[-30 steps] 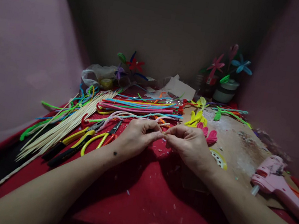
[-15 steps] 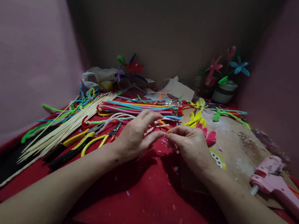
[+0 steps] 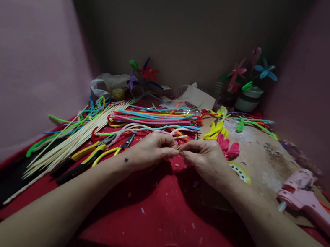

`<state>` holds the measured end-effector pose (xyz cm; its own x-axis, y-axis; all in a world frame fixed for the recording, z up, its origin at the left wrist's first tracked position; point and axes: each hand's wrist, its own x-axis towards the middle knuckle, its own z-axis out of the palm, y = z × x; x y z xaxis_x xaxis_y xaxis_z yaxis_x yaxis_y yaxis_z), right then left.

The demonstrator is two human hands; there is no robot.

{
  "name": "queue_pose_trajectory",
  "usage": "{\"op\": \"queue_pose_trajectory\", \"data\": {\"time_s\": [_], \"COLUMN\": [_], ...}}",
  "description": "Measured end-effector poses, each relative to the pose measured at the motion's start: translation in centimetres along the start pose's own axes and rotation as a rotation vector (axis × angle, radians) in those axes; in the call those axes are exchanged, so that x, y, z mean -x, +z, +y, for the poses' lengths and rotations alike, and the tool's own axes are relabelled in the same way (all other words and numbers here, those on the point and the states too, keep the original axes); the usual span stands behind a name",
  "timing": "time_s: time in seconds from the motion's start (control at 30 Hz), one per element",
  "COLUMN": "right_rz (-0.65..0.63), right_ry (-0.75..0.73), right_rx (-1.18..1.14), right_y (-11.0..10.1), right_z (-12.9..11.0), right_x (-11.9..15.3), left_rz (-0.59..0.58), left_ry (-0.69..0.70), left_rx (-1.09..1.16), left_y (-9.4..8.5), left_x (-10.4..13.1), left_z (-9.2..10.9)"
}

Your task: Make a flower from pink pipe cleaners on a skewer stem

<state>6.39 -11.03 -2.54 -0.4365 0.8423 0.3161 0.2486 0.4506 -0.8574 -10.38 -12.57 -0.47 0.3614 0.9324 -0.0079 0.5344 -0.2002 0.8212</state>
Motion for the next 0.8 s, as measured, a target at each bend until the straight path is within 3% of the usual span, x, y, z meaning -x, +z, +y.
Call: {"op": "queue_pose_trajectory", "data": {"time_s": [0.13, 0.3, 0.43, 0.53, 0.7, 0.8], "right_rz": [-0.007, -0.006, 0.002, 0.025, 0.015, -0.005], "right_ry": [-0.03, -0.133, -0.144, -0.113, -0.095, -0.006], "right_rx": [0.075, 0.335, 0.415, 0.376, 0.283, 0.144], "right_y": [0.1, 0.8, 0.9, 0.7, 0.7, 0.5], "right_z": [-0.1, 0.3, 0.5, 0.6, 0.6, 0.3], "right_x": [0.1, 0.5, 0.6, 0.5, 0.4, 0.1], "left_rz": [-0.128, -0.064, 0.055, 0.054, 0.087, 0.094], "left_ry": [-0.149, -0.21, -0.076, 0.047, 0.05, 0.042], "left_rx": [0.245, 0.126, -0.1, -0.09, -0.104, -0.114], "left_y": [-0.3, 0.1, 0.3, 0.3, 0.3, 0.2], "left_x": [0.1, -0.1, -0.3, -0.3, -0.2, -0.2], "left_z": [0.3, -0.1, -0.7, -0.7, -0.5, -0.4]}}
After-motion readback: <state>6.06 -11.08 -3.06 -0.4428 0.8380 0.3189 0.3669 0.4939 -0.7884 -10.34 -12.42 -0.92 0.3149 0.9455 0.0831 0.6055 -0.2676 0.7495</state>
